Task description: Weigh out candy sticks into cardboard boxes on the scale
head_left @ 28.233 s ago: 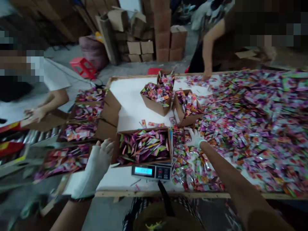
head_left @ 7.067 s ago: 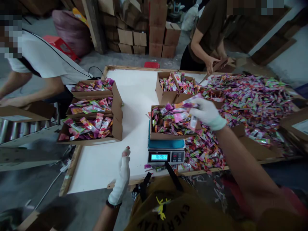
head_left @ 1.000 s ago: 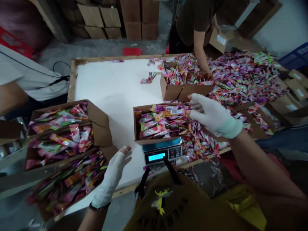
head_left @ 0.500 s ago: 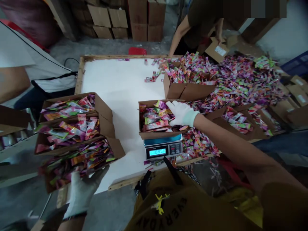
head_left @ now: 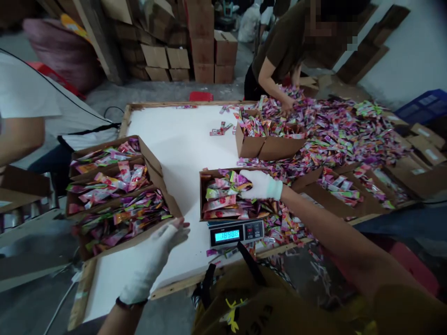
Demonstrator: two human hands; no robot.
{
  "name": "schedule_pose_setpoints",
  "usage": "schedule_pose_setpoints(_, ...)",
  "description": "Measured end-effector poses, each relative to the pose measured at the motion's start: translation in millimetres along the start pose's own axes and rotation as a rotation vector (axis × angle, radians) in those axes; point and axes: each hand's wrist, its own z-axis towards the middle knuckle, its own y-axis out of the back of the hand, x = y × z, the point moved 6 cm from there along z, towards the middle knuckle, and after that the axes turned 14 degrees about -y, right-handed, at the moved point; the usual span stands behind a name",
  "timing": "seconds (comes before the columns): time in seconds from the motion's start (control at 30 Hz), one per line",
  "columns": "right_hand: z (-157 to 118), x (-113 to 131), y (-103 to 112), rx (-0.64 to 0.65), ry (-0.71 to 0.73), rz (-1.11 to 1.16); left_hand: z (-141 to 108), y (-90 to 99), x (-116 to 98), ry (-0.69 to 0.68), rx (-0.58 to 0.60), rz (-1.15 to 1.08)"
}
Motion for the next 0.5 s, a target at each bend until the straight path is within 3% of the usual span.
schedule_pose_setpoints(0.1,-5.0,-2.2,29.4,-0.041,0.080,0.396,-10.5,-42.2,-54.4,-0.517,-0.021,0.258)
schedule_pose_setpoints(0.2,-17.5,-6.9,66.5,-0.086,0.121,0.669,-3.6,-84.0,-79.4,-0.772,0.036,0.366)
schedule_pose_setpoints(0.33,-63.5,-37.1,120.4,-0.312,0.032,0.734,15.7,-119.1,-69.3,-0.761,0.153,0.359)
schedule_pose_setpoints(0.43,-107.2,-87.2,138.6,-0.446,-0.129,0.696,22.6,-114.4,-59.5,-0.727,0.103,0.303)
schedule_pose_setpoints(0.5,-129.1,-127.3,134.7,-0.527,-0.226,0.631,22.9,-101.8,-56.8,-0.740,0.076,0.239)
